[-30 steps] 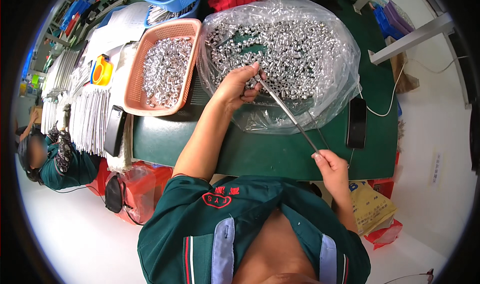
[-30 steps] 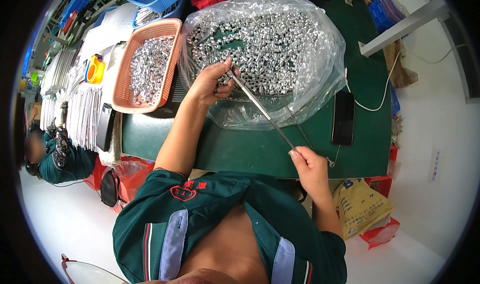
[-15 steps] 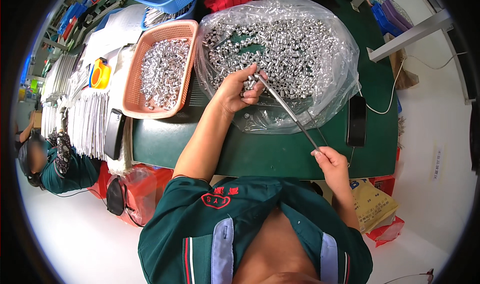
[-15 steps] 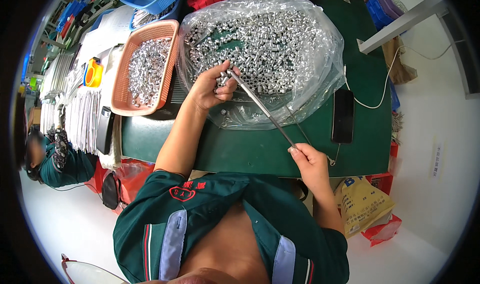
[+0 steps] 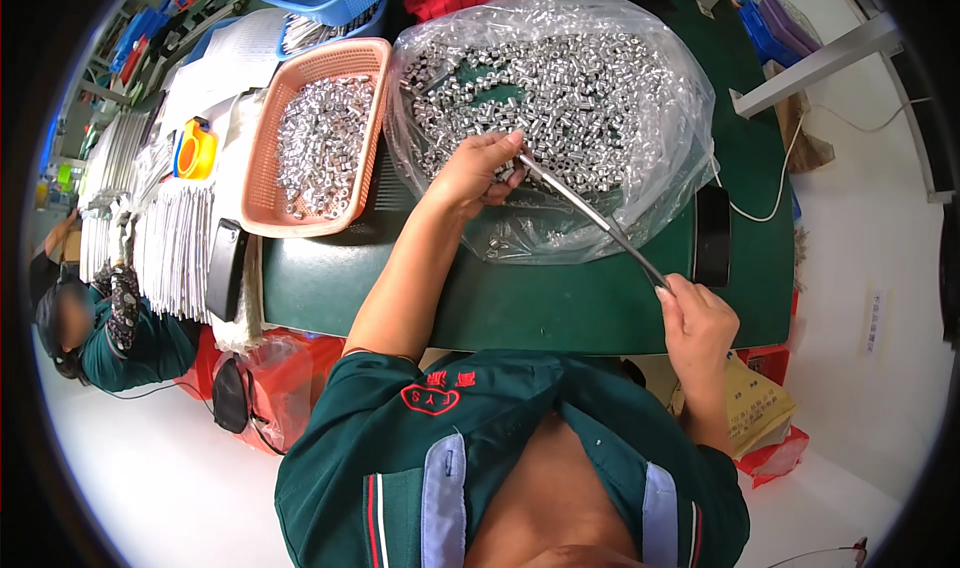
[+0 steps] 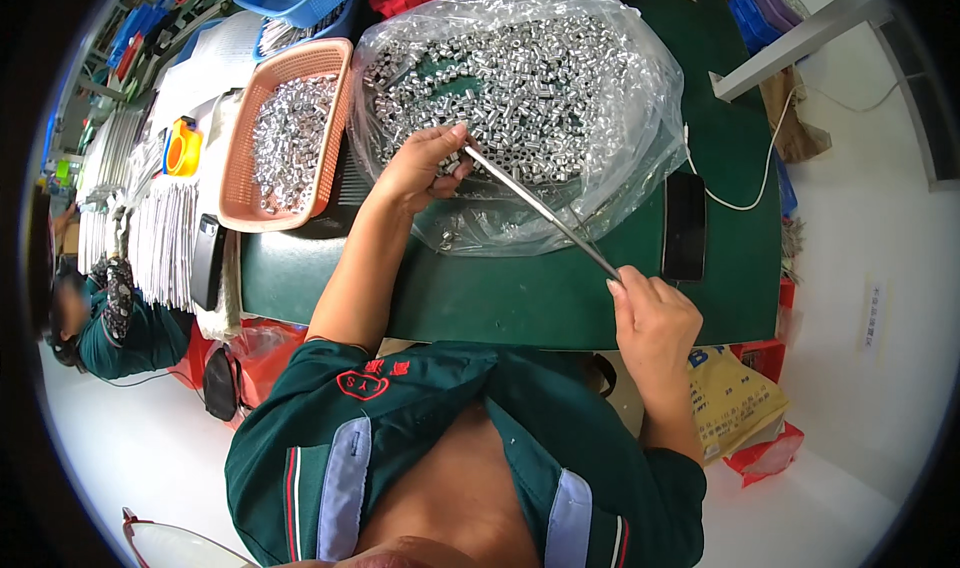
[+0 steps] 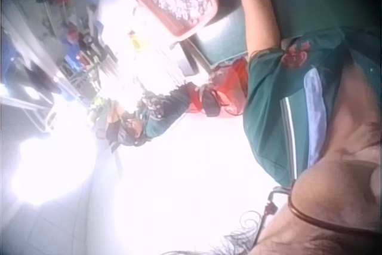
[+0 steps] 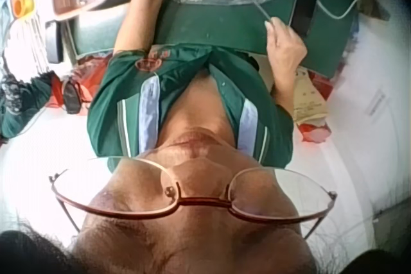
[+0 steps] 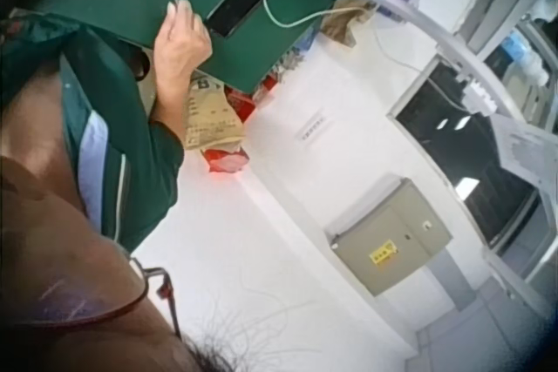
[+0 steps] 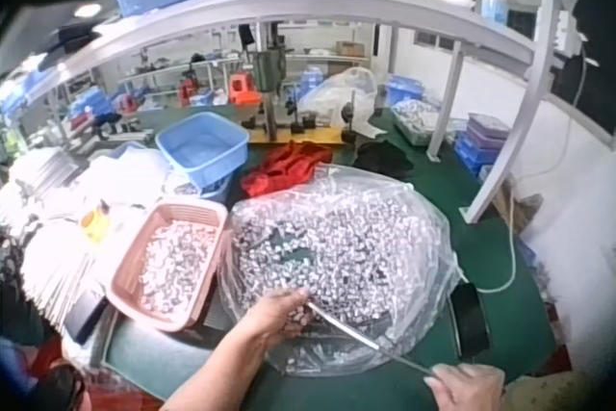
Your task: The person uses a long metal rod to thread small cylindrical metal components from a large plastic bag into a pink basket. The person repeatedly picks up a component, slides it onto the rod, and drops it into the basket.
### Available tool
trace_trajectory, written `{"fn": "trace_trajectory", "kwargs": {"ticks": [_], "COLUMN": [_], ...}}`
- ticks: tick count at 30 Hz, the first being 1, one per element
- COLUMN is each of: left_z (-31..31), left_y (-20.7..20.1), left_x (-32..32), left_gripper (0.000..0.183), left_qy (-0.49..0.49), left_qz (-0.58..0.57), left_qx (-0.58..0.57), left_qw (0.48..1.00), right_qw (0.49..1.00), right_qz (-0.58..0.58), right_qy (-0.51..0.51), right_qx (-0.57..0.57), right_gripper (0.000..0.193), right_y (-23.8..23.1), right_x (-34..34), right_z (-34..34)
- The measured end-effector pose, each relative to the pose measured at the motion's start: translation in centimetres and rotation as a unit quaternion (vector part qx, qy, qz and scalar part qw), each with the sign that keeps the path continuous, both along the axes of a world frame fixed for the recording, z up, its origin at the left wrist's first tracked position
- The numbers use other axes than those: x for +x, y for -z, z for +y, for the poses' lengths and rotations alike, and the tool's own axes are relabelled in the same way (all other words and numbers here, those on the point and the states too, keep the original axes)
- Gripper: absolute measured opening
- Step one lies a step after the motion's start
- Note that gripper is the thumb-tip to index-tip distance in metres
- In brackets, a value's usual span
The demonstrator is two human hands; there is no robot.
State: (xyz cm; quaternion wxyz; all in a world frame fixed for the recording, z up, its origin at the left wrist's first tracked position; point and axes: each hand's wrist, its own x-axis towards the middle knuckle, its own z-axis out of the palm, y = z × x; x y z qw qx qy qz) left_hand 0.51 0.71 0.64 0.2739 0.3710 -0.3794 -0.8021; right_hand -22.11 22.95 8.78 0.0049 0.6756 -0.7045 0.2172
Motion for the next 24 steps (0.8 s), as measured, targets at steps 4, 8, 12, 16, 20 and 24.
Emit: {"fn": "trace_trajectory", "kwargs": {"ticks": [4,8,12,16,20,24], "left_z": [-0.4,-0.5,-0.3,0.2,0.3,0.4], "left_y": [-0.1,1.1,1.5,0.5,-0.3,-0.4], "left_x": [0.6,0.5,0.3,0.0,0.1,0.0], "left_gripper": [0.037,0.040,0.041,0.038,0.034,0.032], "left_qy": [0.020,0.041,0.038,-0.018,-0.087,-0.079], "left_qz": [0.133,0.252,0.305,0.229,0.180,0.188], "left_qx": [0.075,0.123,0.134,0.098,0.070,0.075], "left_qw": [0.988,0.959,0.942,0.968,0.977,0.976], "right_qw": [0.926,0.666,0.662,0.763,0.886,0.845], "right_qz": [-0.342,-0.677,-0.696,-0.606,-0.442,-0.497], "right_qy": [0.034,0.059,0.057,0.058,0.054,0.063], "right_qx": [0.158,0.308,0.273,0.216,0.132,0.186], "right_gripper": [0.013,0.019,0.020,0.017,0.015,0.014], "right_y": [3.1,4.2,5.6,6.2,5.8,5.7], "right_x": [-1.1,0.4,1.3,1.5,2.1,1.8], "right_z": [0.4,0.5,0.6,0.7,0.5,0.7]}}
